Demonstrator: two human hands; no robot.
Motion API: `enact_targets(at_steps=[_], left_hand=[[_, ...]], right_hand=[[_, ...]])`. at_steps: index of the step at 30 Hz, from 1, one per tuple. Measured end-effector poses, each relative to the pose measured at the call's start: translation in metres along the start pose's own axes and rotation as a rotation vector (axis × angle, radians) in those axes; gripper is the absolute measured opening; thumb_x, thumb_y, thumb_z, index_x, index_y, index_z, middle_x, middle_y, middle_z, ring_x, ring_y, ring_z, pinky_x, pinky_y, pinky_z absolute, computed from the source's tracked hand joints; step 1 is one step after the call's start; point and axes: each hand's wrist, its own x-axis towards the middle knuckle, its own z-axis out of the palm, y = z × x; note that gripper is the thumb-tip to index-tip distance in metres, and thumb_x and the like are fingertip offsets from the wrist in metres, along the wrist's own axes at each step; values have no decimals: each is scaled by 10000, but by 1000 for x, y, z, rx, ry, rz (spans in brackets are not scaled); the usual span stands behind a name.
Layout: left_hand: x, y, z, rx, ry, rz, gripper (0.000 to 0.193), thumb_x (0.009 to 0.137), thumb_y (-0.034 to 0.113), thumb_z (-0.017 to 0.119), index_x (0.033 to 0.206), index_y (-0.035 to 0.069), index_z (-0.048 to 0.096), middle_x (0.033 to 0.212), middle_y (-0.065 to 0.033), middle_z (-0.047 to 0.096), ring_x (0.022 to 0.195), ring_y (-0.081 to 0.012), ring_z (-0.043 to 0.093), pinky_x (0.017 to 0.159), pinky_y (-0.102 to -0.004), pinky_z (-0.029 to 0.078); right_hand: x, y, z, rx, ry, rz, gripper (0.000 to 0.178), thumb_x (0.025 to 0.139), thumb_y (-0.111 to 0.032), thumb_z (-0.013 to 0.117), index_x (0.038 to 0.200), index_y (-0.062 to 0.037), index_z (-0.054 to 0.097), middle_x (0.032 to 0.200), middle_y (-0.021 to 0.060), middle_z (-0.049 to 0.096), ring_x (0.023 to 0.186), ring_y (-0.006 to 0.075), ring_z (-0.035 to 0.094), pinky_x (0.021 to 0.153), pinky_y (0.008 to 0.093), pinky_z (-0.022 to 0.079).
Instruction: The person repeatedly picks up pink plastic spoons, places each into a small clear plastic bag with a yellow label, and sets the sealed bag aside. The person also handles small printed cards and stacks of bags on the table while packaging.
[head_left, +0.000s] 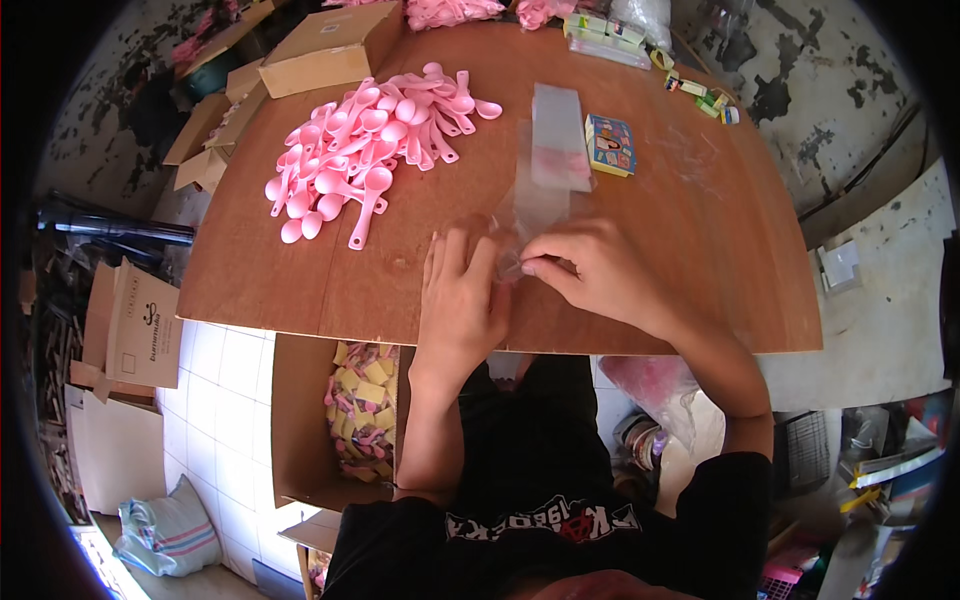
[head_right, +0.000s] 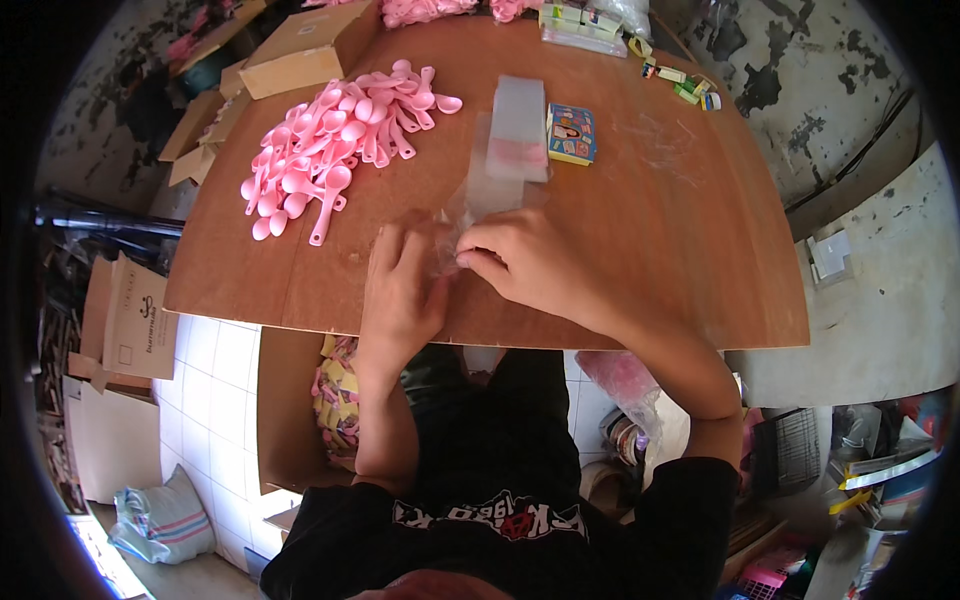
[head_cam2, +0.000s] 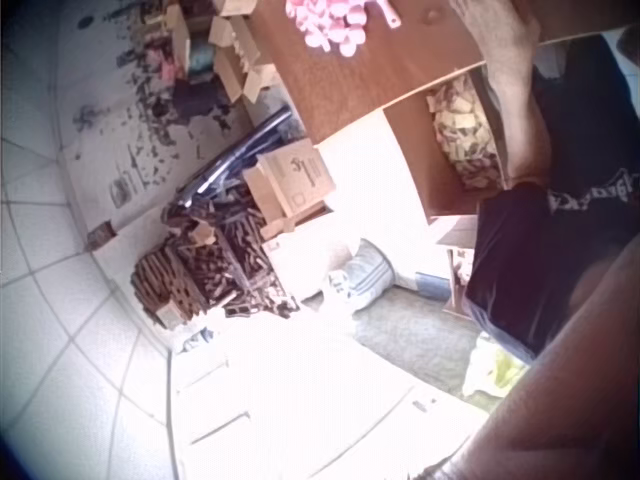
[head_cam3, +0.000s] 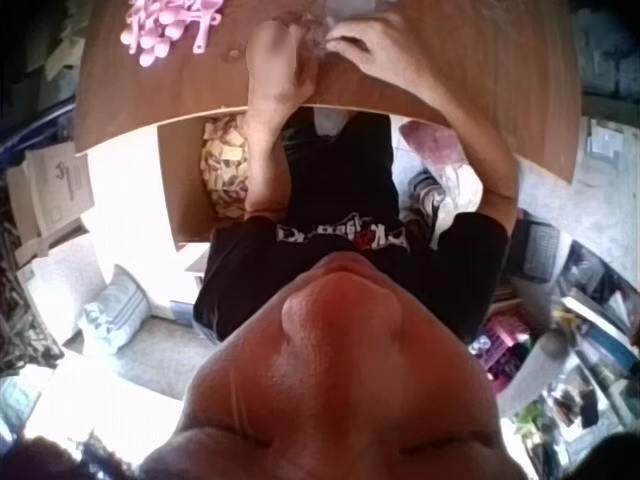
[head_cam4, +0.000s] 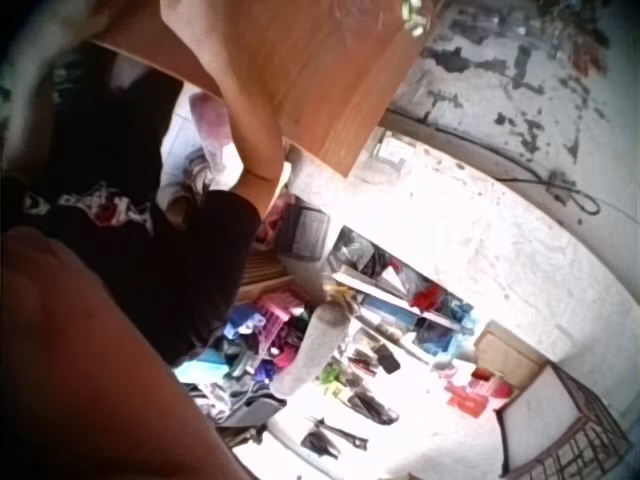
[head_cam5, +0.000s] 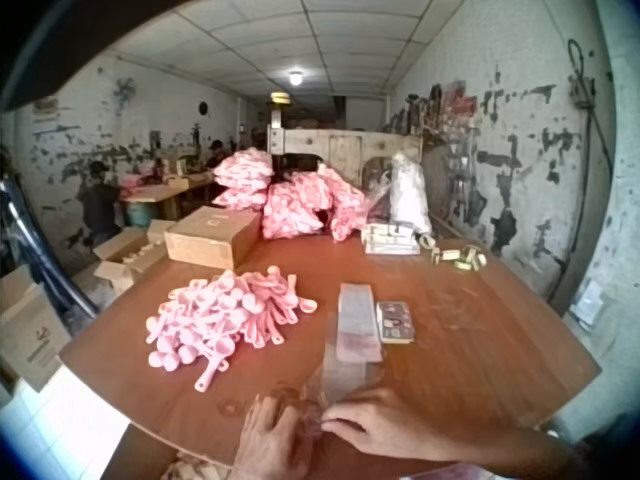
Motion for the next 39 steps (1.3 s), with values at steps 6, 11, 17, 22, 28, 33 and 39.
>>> enact_targets(at_steps=[6, 11, 17, 22, 28, 33, 39], left_hand=[[-10, -16, 1, 15, -182, -523, 327, 762, 57, 713, 1076, 68, 622, 1202, -166, 577, 1104, -394, 538, 887, -492, 432], [-1, 14, -15, 126, 86, -303, 273, 750, 110, 759, 996, 57, 652, 1295, -135, 542, 1263, -346, 475, 1040, -523, 356], [-9, -6, -18, -348, -1, 13, 242, 755, 80, 786, 980, 65, 699, 1172, -113, 653, 1203, -293, 576, 1143, -551, 241], [-23, -3, -20, -849, 264, -312, 73, 833, -33, 724, 895, -31, 684, 874, -95, 724, 829, -138, 691, 840, -321, 543], [-27, -9, -27, -1070, 417, -332, 140, 870, -39, 696, 1006, -31, 664, 957, -106, 706, 836, -125, 673, 784, -257, 534], [-30, -14, -33, -1022, 449, -360, 232, 875, -17, 696, 1104, -26, 659, 976, -96, 711, 913, -128, 663, 818, -253, 519], [-27, -14, -33, -1136, 509, -443, 249, 873, -4, 702, 1116, -33, 661, 988, -128, 721, 893, -138, 672, 804, -266, 527]], right_hand=[[4, 9, -17, -43, 26, 11, 78, 838, -101, 683, 849, -24, 688, 762, 136, 662, 690, 307, 645, 628, 384, 500], [1, -12, -41, -160, 42, -25, 74, 823, -92, 713, 870, -36, 706, 744, 111, 656, 640, 275, 626, 595, 349, 494], [1, -43, -40, 110, -162, -30, 133, 833, -106, 729, 946, -39, 716, 848, 86, 699, 721, 231, 668, 653, 324, 520], [15, 43, -52, -67, 49, 187, 214, 922, -131, 639, 1093, -9, 678, 1032, 129, 706, 957, 228, 674, 868, 321, 510], [6, 145, -48, -513, 155, 154, 226, 847, -90, 677, 1059, -12, 681, 1022, 187, 677, 944, 354, 652, 820, 406, 506], [7, 149, -48, -324, 151, 347, 233, 827, -67, 693, 1054, -16, 689, 974, 191, 687, 868, 360, 662, 783, 419, 515], [5, 149, -56, -351, 276, 123, 145, 848, -84, 688, 975, -14, 696, 906, 164, 695, 796, 343, 664, 721, 409, 515]])
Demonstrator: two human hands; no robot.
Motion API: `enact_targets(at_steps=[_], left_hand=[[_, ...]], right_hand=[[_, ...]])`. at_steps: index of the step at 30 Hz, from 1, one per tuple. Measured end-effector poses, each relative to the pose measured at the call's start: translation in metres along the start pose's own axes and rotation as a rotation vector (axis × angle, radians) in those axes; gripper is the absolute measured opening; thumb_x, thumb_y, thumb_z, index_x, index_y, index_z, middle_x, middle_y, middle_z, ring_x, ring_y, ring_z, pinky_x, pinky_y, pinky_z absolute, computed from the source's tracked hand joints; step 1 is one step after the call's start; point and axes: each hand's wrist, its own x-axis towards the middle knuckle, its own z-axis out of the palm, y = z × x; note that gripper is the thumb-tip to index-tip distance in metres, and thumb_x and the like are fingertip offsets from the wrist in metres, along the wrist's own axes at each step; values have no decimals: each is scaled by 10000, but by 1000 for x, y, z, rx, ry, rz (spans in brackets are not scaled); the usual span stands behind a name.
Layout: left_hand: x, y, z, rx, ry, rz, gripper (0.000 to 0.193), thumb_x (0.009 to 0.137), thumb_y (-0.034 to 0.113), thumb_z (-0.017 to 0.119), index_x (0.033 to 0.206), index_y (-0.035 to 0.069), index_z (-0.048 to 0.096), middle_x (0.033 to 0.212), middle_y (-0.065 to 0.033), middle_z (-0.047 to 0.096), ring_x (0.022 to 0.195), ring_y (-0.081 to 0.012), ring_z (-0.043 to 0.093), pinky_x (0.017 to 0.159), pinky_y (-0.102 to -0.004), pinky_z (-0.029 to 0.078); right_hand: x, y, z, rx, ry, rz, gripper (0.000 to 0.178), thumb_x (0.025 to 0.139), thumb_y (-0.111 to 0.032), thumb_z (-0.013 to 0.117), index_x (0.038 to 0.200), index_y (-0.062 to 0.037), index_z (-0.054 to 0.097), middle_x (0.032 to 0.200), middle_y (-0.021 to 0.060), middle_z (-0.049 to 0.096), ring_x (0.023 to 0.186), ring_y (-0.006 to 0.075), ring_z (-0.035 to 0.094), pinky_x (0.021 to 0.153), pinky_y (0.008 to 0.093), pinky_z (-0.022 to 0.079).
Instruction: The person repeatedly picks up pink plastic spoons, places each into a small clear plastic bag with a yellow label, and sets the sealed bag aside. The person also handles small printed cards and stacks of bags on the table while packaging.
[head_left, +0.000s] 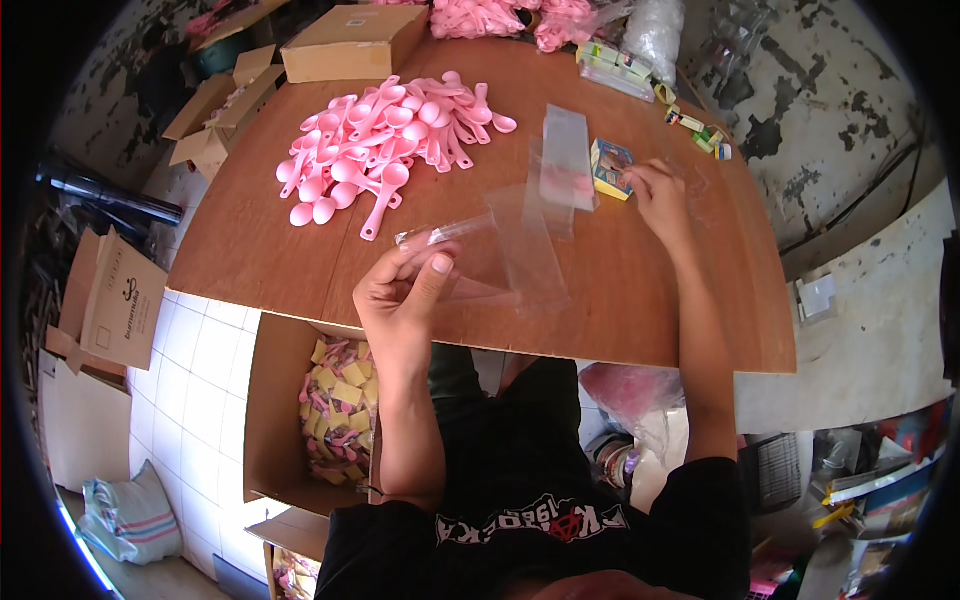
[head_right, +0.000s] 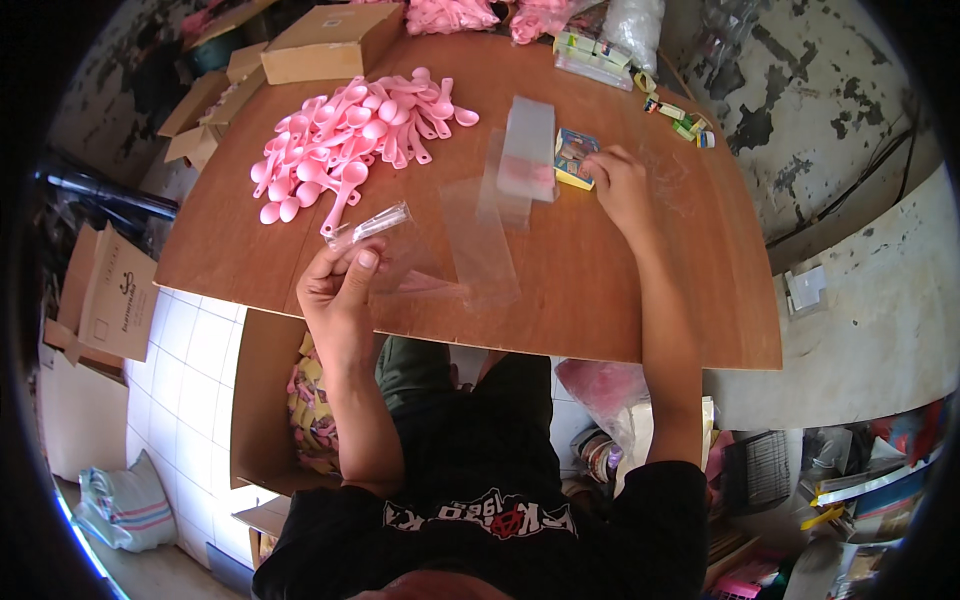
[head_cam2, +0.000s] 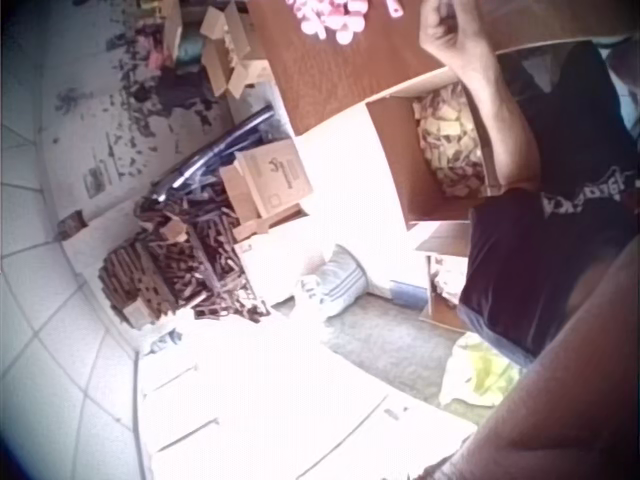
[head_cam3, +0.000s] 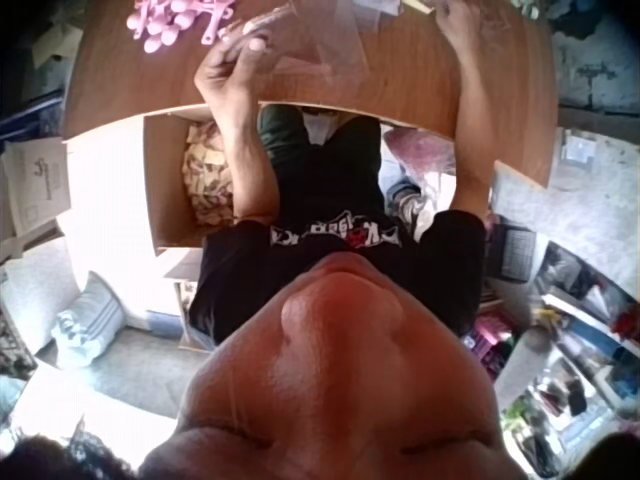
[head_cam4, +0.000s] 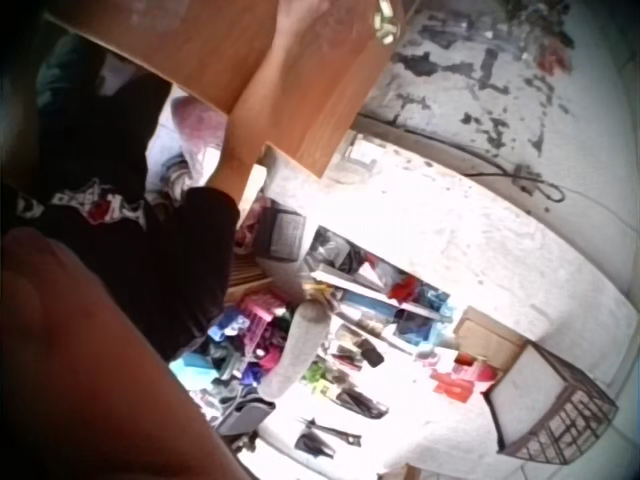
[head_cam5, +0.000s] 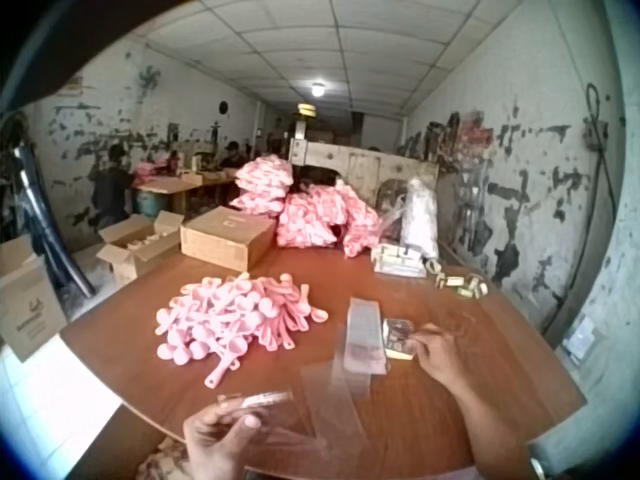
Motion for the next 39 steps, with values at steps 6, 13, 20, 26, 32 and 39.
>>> enact_targets(at_steps=[6, 13, 20, 26, 32, 39], left_hand=[[2, 3, 7, 80, 6, -71, 277, 856, -20, 717, 1120, -68, 651, 949, -139, 727, 854, -136, 682, 787, -251, 537], [-2, 4, 12, 161, -26, -63, 304, 848, -62, 704, 1140, -99, 631, 974, -150, 728, 884, -133, 676, 808, -261, 537], [-8, 10, 16, 242, -158, -49, 269, 849, -57, 701, 1115, -81, 666, 973, -129, 733, 882, -103, 666, 805, -257, 531], [-10, 8, 15, 374, -112, -14, 297, 851, -42, 705, 1144, -72, 665, 958, -124, 736, 875, -101, 671, 772, -242, 541], [-12, 11, 21, 300, -152, -110, 309, 860, -17, 708, 1159, -76, 656, 986, -143, 732, 896, -121, 674, 790, -261, 554], [-16, 8, 22, 279, -206, -6, 277, 869, -52, 683, 1140, -92, 650, 1041, -169, 713, 960, -175, 676, 864, -289, 544]], right_hand=[[8, -27, -22, 180, 560, -2, 117, 890, -59, 680, 973, 20, 701, 828, 75, 678, 654, 115, 649, 557, 251, 465], [2, -152, -48, 461, 303, -247, 127, 824, -37, 761, 921, 30, 712, 839, 71, 690, 627, 69, 550, 503, 206, 371], [19, -180, -41, 493, 154, -326, 108, 808, -11, 751, 904, 20, 712, 807, 79, 687, 634, 113, 584, 533, 235, 421], [13, -167, -33, 469, -67, -323, 102, 826, -6, 735, 926, 3, 713, 818, 60, 690, 682, 122, 618, 573, 257, 471], [2, -183, -32, 552, -192, -252, 150, 822, -25, 737, 971, -26, 719, 822, 69, 683, 728, 159, 641, 627, 277, 509], [-7, -195, -30, 601, -368, -316, 180, 770, -14, 765, 945, -37, 729, 1027, 93, 661, 899, 213, 628, 743, 298, 510]])
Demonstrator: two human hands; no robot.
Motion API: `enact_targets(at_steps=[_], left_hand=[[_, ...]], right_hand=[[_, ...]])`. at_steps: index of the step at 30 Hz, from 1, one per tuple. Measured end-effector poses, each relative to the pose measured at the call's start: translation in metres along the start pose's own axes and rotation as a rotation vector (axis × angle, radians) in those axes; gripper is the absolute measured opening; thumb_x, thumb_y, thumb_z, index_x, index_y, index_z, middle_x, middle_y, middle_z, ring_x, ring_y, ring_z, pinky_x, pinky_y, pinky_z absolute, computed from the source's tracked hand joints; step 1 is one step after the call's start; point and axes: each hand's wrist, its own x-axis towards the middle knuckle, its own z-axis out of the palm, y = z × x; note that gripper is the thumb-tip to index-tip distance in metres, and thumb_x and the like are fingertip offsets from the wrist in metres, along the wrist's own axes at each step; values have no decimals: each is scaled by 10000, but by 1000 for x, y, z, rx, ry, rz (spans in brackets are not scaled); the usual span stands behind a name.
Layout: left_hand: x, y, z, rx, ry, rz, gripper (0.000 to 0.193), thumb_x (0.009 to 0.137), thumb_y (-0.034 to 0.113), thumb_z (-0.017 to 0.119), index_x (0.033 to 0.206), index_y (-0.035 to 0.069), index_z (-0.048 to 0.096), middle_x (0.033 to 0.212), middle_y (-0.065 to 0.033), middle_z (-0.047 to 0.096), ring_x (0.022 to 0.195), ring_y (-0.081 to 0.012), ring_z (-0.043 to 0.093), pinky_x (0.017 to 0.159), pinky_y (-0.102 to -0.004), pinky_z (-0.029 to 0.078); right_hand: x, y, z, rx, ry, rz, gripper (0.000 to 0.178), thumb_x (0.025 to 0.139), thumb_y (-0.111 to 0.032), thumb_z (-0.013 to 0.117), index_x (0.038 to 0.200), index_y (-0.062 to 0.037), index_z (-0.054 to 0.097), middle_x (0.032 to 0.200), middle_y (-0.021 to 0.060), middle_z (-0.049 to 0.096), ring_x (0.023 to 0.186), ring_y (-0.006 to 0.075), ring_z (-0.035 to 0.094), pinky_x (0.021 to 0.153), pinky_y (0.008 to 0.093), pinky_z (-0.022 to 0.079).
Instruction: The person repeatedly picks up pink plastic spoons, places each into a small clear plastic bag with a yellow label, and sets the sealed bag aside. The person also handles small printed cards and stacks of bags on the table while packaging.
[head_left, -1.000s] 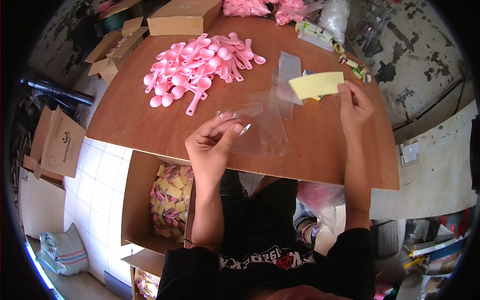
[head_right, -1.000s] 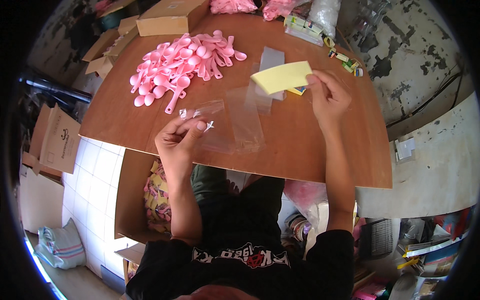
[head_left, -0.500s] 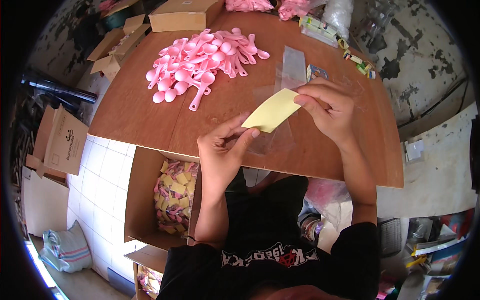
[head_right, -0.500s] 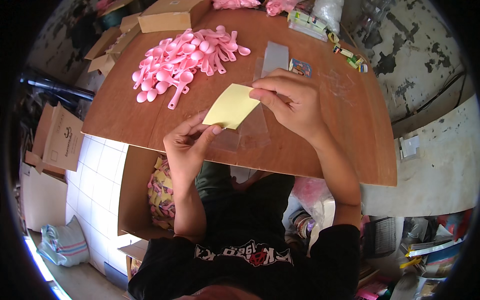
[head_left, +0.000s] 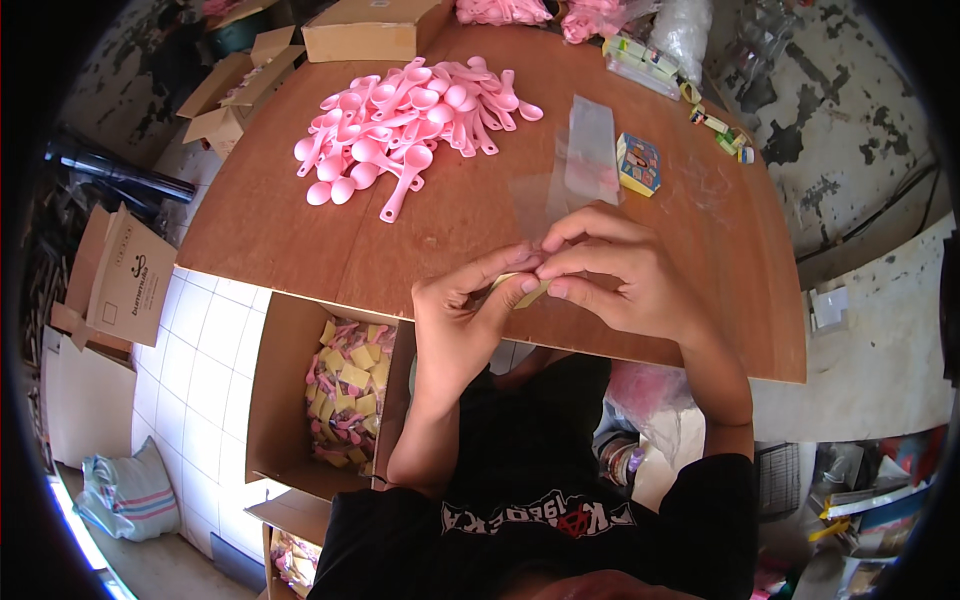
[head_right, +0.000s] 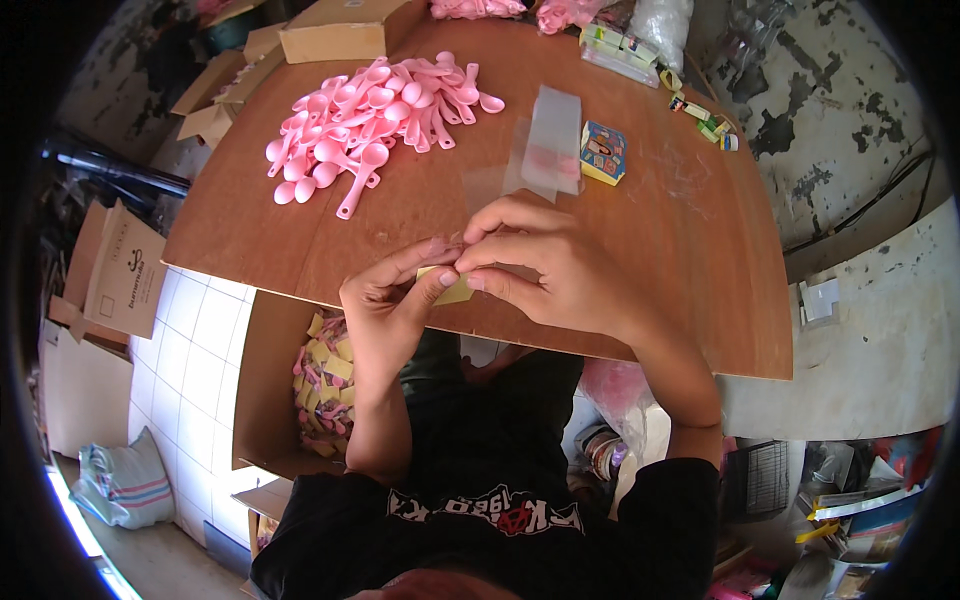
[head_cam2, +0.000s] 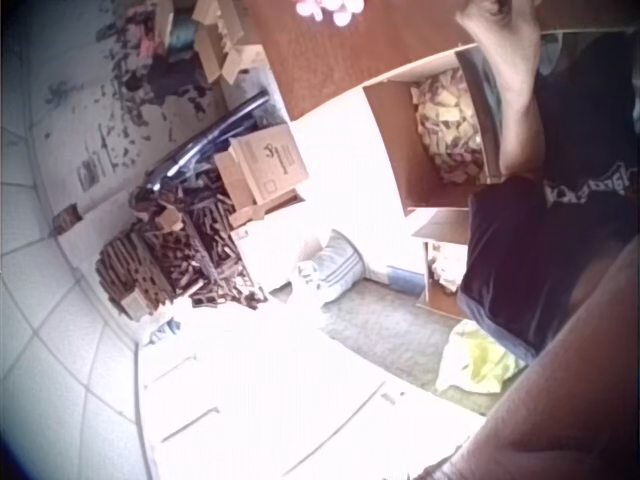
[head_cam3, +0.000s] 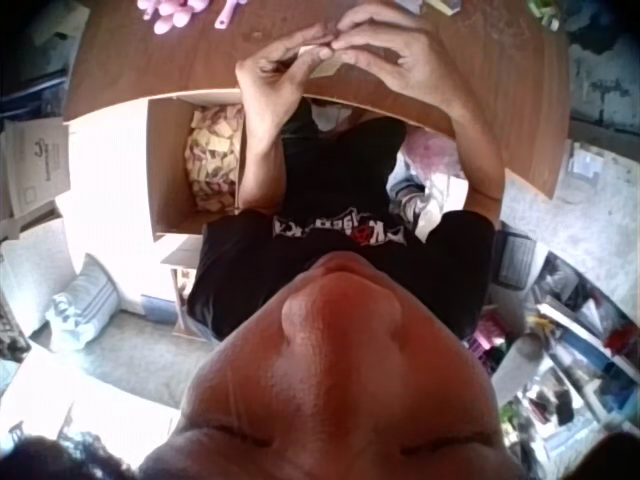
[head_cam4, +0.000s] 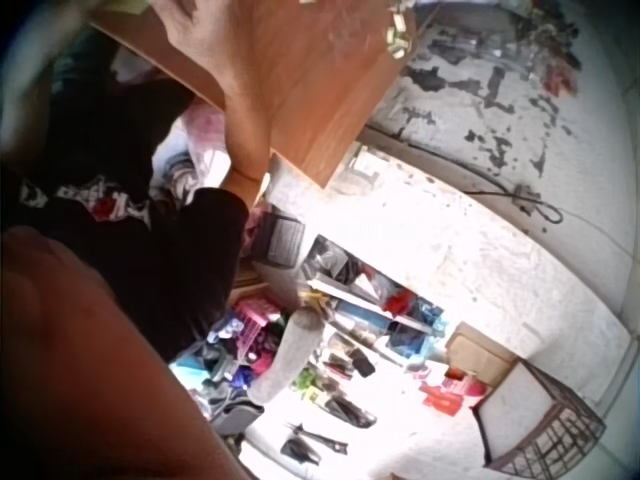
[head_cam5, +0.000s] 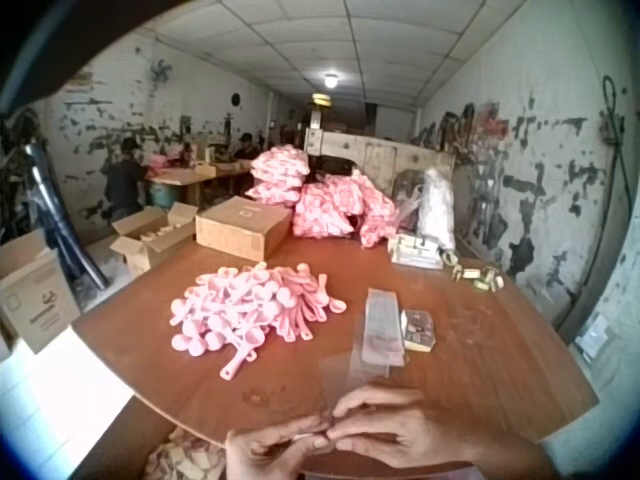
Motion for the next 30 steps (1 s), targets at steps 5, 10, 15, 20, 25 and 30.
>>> enact_targets(at_steps=[5, 10, 15, 20, 25, 30], left_hand=[[-3, 5, 2, 35, -6, -14, 183, 851, -63, 690, 1033, -69, 707, 1066, -169, 707, 984, -199, 679, 878, -295, 541], [-2, -4, 7, 113, 37, 208, 167, 820, -25, 724, 982, 6, 753, 1179, -166, 650, 971, -211, 676, 837, -296, 545], [-7, -5, 2, 139, 65, 239, 164, 805, -24, 742, 966, 0, 750, 1185, -139, 607, 932, -189, 649, 836, -306, 538], [-2, -2, 5, 56, 84, 108, 177, 854, -35, 701, 1032, -36, 702, 1115, -131, 614, 926, -160, 633, 803, -272, 516], [1, -4, 1, 130, 88, 194, 142, 854, -11, 700, 992, -45, 708, 1004, -138, 667, 894, -196, 662, 787, -289, 526], [-3, -7, 1, 177, 110, 228, 125, 850, 13, 714, 970, -20, 730, 1045, -141, 654, 907, -195, 657, 790, -288, 524]], right_hand=[[-1, -9, -4, -106, -9, 47, 169, 793, -72, 756, 959, -53, 731, 1228, 129, 606, 1041, 269, 617, 869, 359, 504], [3, -16, -4, -118, -224, 169, 215, 812, -121, 739, 1012, -48, 714, 1320, 164, 562, 1114, 332, 606, 922, 381, 491], [7, -13, 0, -103, -281, 157, 146, 845, -98, 704, 971, -24, 694, 1032, 146, 650, 893, 317, 656, 746, 381, 521], [11, -12, 14, -81, -69, 109, 99, 846, -67, 691, 924, -6, 681, 850, 119, 620, 752, 281, 636, 650, 349, 508], [16, -10, 6, -136, -179, 123, 126, 834, -85, 705, 939, -16, 692, 922, 117, 626, 787, 286, 638, 667, 355, 515], [19, -17, 2, -98, -319, 195, 168, 817, -116, 727, 957, -28, 696, 1016, 119, 628, 824, 288, 639, 686, 362, 523]])
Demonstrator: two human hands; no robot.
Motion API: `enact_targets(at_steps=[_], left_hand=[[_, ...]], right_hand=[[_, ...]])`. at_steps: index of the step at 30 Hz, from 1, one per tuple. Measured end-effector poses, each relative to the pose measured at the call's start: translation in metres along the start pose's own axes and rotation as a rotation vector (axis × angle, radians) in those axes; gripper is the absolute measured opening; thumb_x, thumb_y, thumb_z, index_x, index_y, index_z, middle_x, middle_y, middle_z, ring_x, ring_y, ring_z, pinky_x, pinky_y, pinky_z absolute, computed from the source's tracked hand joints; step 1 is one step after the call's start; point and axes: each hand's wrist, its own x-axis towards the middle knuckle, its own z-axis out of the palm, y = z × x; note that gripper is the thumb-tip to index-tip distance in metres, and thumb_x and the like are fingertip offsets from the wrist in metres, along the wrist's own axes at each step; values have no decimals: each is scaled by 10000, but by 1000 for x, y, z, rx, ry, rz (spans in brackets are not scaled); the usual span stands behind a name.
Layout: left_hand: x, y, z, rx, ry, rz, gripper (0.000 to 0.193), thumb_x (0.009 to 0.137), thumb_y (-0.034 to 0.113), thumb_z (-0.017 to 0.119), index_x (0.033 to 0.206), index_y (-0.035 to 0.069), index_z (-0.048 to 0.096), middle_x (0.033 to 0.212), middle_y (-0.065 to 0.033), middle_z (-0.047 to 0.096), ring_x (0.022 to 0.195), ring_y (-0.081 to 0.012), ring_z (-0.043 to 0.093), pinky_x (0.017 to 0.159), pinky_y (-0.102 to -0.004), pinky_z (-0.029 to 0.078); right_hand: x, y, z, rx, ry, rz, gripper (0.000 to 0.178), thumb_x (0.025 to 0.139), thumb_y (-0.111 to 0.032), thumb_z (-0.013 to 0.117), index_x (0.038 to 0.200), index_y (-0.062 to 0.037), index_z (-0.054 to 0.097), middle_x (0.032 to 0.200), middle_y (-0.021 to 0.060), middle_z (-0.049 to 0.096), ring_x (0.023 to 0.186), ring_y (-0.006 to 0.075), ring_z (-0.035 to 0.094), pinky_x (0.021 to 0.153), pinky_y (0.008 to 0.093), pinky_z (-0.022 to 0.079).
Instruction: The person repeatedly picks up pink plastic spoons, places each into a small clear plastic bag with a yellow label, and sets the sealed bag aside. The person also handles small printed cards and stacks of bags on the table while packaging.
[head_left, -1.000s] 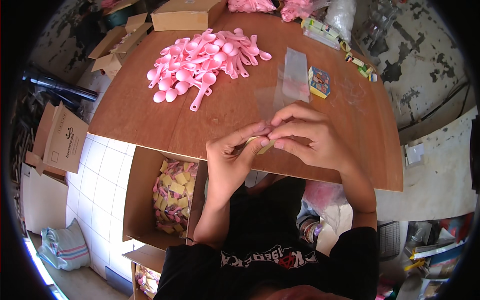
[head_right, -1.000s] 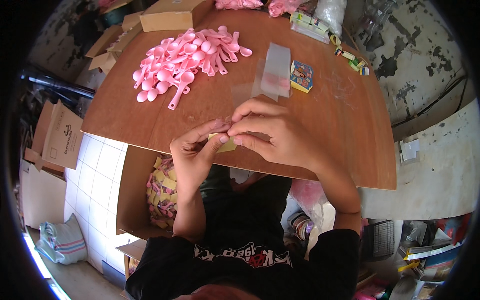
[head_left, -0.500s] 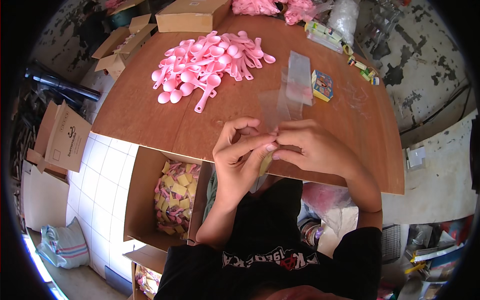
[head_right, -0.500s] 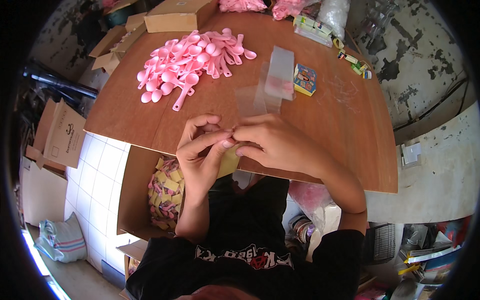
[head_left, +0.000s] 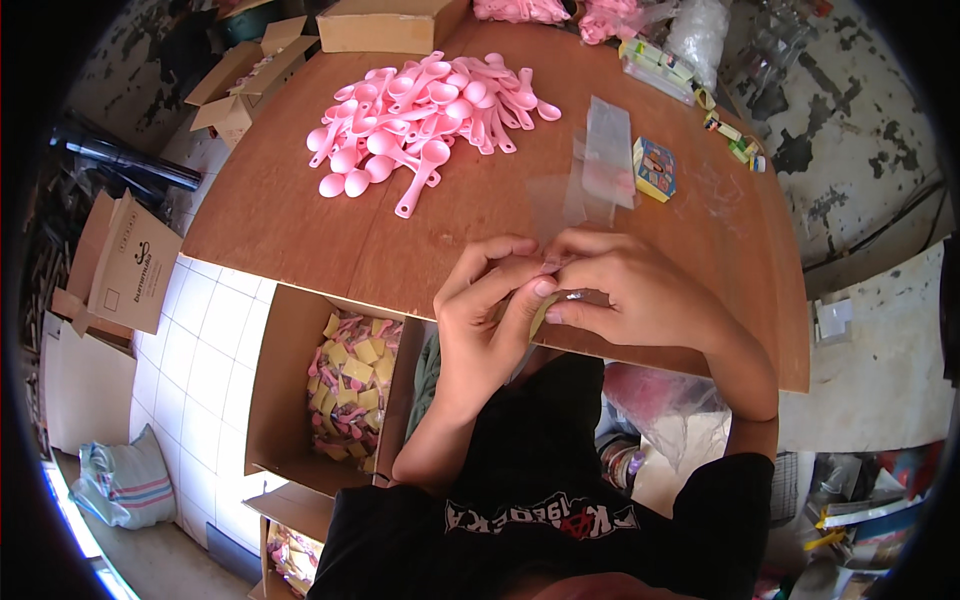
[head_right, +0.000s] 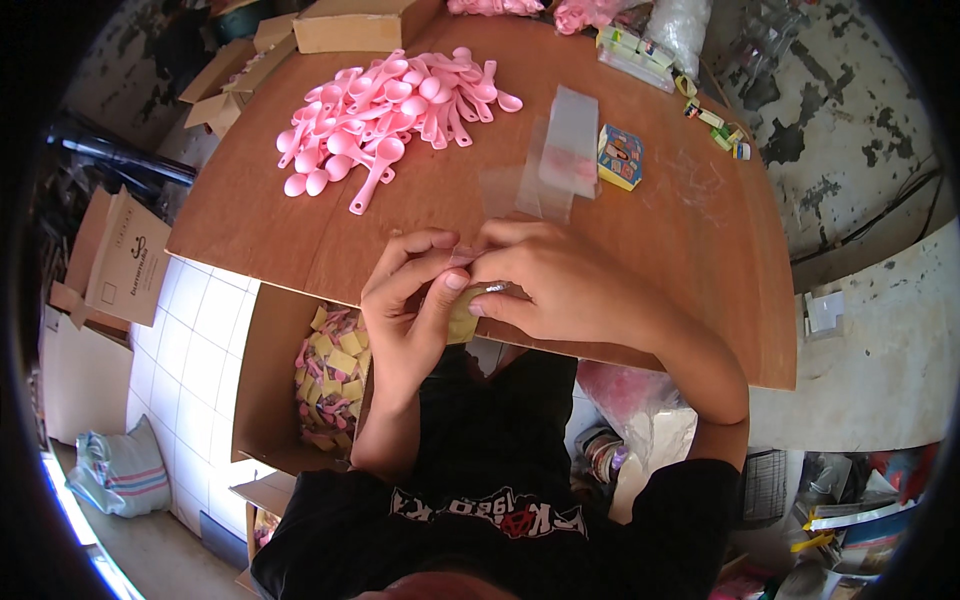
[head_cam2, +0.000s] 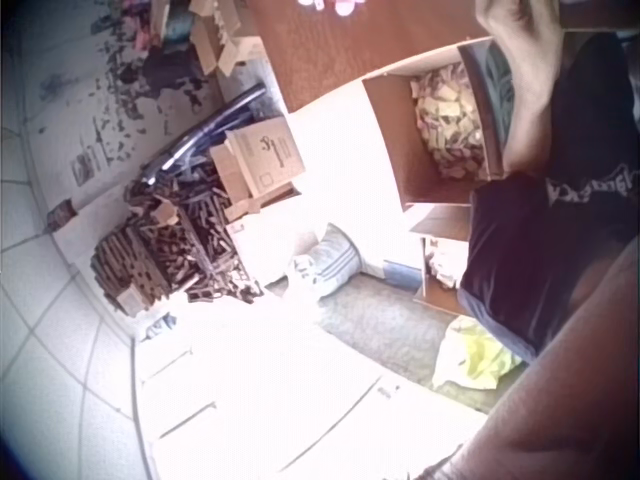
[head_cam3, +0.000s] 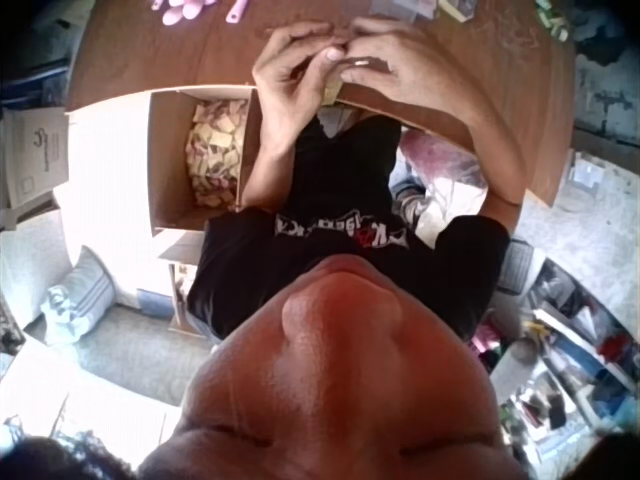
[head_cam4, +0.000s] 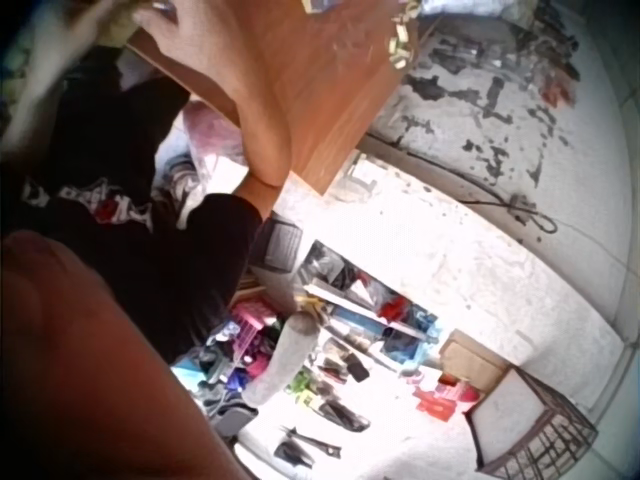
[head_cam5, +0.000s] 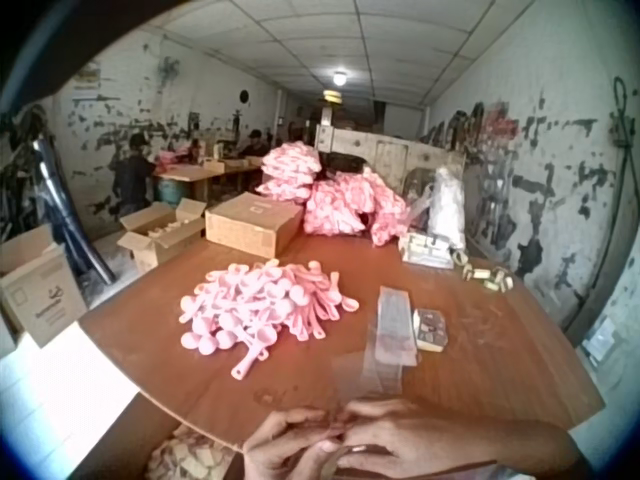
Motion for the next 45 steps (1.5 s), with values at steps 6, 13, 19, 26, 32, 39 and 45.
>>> enact_targets(at_steps=[6, 13, 19, 26, 32, 39, 45], left_hand=[[-2, 5, -2, -82, 39, -79, 142, 848, 30, 719, 985, -1, 740, 1075, -138, 631, 893, -191, 650, 771, -282, 526], [-3, 11, -5, 67, 71, 33, 160, 836, 17, 720, 994, 9, 744, 1007, -128, 641, 855, -191, 653, 733, -280, 526], [-3, 12, -5, 123, 71, 76, 152, 838, 15, 717, 987, 13, 747, 1010, -124, 638, 834, -187, 650, 709, -283, 519], [-3, 11, -5, 123, 44, 38, 145, 850, 4, 703, 991, -15, 728, 1031, -135, 639, 868, -194, 654, 739, -281, 529], [-4, 10, -2, 133, 28, 57, 131, 836, 20, 716, 964, 6, 740, 1024, -133, 638, 864, -222, 657, 744, -299, 527], [2, 10, -6, -89, -64, -152, 435, 830, 43, 743, 1237, -22, 603, 1094, -159, 634, 987, -203, 642, 805, -309, 526], [6, -16, -28, -205, -419, -441, 392, 918, -6, 648, 1282, -63, 514, 1058, -107, 688, 964, -115, 642, 826, -255, 525]], right_hand=[[2, -7, -3, -31, -38, 19, 154, 817, -117, 725, 938, -27, 695, 975, 117, 639, 792, 296, 640, 671, 363, 522], [5, -12, 0, 7, 7, 28, 128, 812, -89, 703, 913, -12, 695, 923, 131, 637, 825, 325, 643, 702, 390, 518], [9, -11, 2, 20, -31, -16, 151, 800, -82, 722, 921, 1, 689, 944, 133, 656, 836, 316, 660, 704, 369, 541], [7, -6, 5, -48, -81, 29, 192, 774, -129, 749, 921, -19, 695, 949, 153, 672, 876, 352, 654, 789, 419, 520], [6, -5, 3, 21, -79, -34, 181, 777, -136, 745, 914, -27, 697, 899, 155, 673, 855, 357, 656, 765, 430, 515], [4, -4, -6, 128, -1, 142, 111, 817, -56, 720, 903, 1, 678, 802, 102, 674, 712, 171, 642, 662, 271, 498], [4, 8, -15, 208, 38, 142, 131, 848, -43, 711, 971, 2, 699, 857, 64, 705, 755, 110, 632, 695, 266, 508]])
